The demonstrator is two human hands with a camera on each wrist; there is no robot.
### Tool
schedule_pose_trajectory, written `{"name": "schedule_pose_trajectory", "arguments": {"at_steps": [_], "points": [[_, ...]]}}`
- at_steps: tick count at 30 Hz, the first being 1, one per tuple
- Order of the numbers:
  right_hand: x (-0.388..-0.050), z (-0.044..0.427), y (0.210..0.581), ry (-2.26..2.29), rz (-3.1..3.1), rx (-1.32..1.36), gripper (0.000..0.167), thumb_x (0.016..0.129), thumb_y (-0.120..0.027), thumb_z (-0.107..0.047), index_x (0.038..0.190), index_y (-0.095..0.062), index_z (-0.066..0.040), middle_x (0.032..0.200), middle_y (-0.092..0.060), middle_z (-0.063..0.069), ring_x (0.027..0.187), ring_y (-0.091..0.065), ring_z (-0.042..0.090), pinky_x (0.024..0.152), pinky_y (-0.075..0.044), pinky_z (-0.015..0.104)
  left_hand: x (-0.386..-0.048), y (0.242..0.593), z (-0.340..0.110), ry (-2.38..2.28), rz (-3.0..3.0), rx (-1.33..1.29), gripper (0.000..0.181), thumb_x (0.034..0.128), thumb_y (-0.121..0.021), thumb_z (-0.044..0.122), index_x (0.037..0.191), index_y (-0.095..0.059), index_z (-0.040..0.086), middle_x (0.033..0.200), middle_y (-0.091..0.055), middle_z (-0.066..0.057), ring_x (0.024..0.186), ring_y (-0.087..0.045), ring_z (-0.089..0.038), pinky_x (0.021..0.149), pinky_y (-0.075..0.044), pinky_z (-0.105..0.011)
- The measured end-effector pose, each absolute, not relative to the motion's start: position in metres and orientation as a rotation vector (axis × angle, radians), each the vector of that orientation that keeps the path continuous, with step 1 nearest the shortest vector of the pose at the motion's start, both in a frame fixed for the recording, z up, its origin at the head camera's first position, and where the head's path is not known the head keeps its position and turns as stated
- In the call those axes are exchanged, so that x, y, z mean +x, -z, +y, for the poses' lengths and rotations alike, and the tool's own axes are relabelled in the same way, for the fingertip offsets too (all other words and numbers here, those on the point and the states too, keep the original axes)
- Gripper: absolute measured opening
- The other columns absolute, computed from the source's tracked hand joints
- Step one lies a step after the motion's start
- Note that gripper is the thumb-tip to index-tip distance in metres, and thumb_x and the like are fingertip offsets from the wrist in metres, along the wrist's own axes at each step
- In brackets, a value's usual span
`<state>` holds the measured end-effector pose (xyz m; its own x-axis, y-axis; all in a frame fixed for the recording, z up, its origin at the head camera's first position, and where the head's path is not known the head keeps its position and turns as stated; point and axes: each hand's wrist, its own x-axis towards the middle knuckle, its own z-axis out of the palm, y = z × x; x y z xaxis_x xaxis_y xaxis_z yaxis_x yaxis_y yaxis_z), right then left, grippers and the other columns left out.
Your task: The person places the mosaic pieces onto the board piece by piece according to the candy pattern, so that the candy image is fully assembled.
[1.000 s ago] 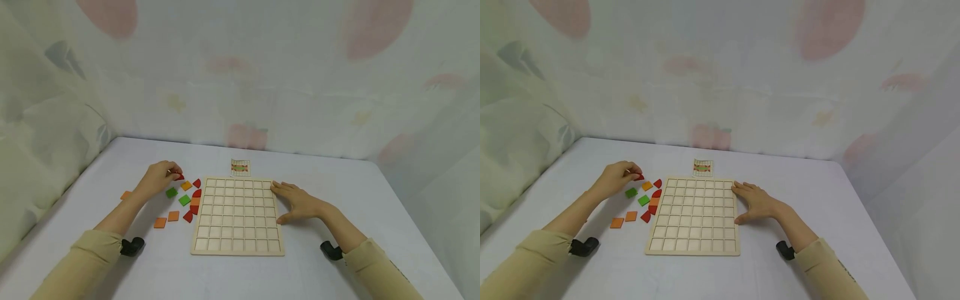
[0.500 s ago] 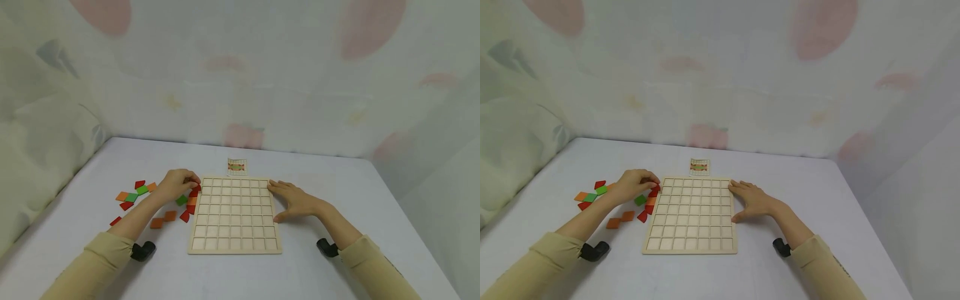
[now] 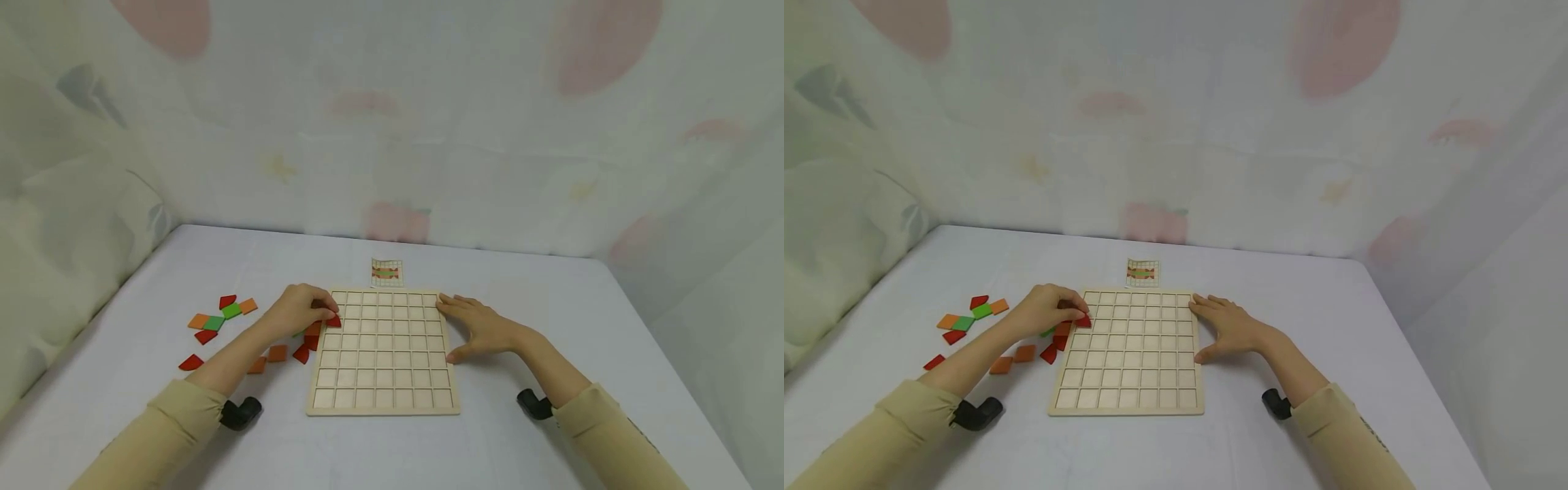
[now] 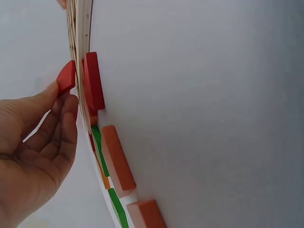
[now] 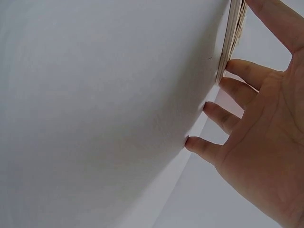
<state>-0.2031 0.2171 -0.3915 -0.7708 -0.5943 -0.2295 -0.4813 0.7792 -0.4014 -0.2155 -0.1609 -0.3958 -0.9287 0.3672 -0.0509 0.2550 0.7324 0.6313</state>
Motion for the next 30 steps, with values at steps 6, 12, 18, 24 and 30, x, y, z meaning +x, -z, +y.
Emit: {"name": "schedule_pose_trajectory", "arguments": {"at_steps": [6,12,18,24,30], "points": [[-0.203,0.2169,0.3917,0.477,2.626,-0.828,0.101,0.076,-0.077,-0.052,0.155,-0.03,-0.01,0.166,-0.019,0.013,0.152,-0.017,0.046,0.113,-0.019,0.073,-0.2125,0.3956,-0.1595,-0.983,2.755,0.48,0.004,0.091,-0.071,0.018,0.091,-0.074,0.015,0.089,-0.073,0.001,0.084,-0.06,-0.014,0.077,-0.05,-0.029],[-0.2031,0.2163,0.392,0.471,2.632,-0.833,0.102,0.076,-0.077,-0.054,0.155,-0.03,-0.01,0.166,-0.019,0.013,0.151,-0.018,0.047,0.112,-0.02,0.074,-0.2137,0.3981,-0.1599,-0.961,2.767,0.493,0.004,0.0903,-0.071,0.017,0.088,-0.074,0.016,0.088,-0.073,0.002,0.086,-0.06,-0.015,0.08,-0.05,-0.032],[-0.2032,0.2159,0.3927,0.455,2.632,-0.821,0.102,0.076,-0.077,-0.054,0.155,-0.03,-0.011,0.166,-0.019,0.012,0.152,-0.017,0.046,0.112,-0.021,0.075,-0.2135,0.4007,-0.1604,-0.947,2.766,0.504,0.004,0.0901,-0.071,0.018,0.088,-0.075,0.017,0.088,-0.074,0.002,0.089,-0.062,-0.016,0.085,-0.052,-0.037],[-0.2027,0.2155,0.3924,0.461,2.628,-0.796,0.103,0.076,-0.077,-0.054,0.156,-0.028,-0.013,0.167,-0.017,0.009,0.153,-0.015,0.044,0.112,-0.019,0.076,-0.2125,0.4006,-0.1612,-0.94,2.777,0.51,0.004,0.0891,-0.072,0.018,0.087,-0.075,0.016,0.088,-0.075,0.002,0.089,-0.063,-0.016,0.084,-0.053,-0.037],[-0.203,0.2164,0.3926,0.47,2.626,-0.789,0.103,0.076,-0.078,-0.054,0.156,-0.028,-0.012,0.167,-0.016,0.01,0.153,-0.015,0.045,0.111,-0.018,0.077,-0.2126,0.4017,-0.1611,-0.949,2.781,0.537,0.004,0.0881,-0.073,0.018,0.087,-0.076,0.016,0.089,-0.075,0.001,0.09,-0.065,-0.016,0.084,-0.054,-0.038]]}}
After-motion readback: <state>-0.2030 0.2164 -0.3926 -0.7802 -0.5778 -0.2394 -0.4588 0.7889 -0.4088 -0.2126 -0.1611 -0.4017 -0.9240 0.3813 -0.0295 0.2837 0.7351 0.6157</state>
